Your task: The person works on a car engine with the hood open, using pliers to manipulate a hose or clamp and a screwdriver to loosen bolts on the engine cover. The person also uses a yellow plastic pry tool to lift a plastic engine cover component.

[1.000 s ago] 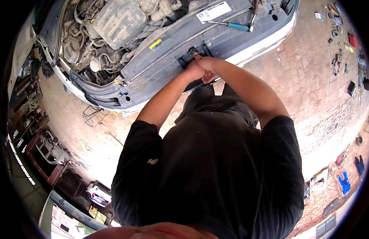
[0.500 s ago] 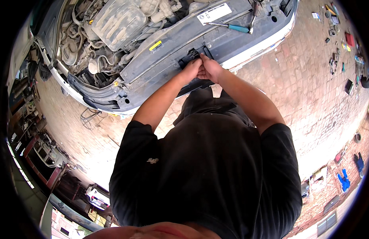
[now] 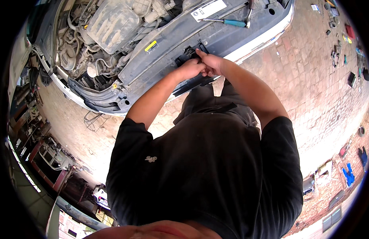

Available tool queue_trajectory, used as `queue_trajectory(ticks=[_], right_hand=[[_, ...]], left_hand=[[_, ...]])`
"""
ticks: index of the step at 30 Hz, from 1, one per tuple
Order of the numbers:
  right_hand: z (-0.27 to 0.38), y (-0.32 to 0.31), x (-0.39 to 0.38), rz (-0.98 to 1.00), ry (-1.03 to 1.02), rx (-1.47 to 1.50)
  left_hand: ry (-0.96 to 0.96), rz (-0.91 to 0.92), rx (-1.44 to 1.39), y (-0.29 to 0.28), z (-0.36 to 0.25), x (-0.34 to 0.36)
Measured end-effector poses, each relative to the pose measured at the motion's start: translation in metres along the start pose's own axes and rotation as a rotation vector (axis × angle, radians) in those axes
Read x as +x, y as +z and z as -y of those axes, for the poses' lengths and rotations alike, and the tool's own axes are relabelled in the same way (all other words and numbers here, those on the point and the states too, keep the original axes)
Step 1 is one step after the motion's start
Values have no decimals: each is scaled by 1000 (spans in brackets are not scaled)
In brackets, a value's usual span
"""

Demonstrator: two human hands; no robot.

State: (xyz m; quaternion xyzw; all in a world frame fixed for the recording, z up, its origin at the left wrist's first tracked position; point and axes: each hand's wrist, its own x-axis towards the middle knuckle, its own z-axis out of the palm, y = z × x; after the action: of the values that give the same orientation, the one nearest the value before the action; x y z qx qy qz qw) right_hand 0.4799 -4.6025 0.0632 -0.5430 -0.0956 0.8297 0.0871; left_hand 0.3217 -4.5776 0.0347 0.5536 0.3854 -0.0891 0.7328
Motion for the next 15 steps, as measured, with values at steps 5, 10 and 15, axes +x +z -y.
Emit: queue_trajectory(ticks=[5, 10, 15], right_hand=[[7, 2, -9, 22, 46, -4], [-14, -6, 9, 69, 3, 93], [-1, -10, 21, 16, 52, -42]], left_hand=[[-61, -35, 152, 8, -36, -25], [0, -411, 353, 39, -12, -15], [-13, -451, 334, 41, -5, -13]])
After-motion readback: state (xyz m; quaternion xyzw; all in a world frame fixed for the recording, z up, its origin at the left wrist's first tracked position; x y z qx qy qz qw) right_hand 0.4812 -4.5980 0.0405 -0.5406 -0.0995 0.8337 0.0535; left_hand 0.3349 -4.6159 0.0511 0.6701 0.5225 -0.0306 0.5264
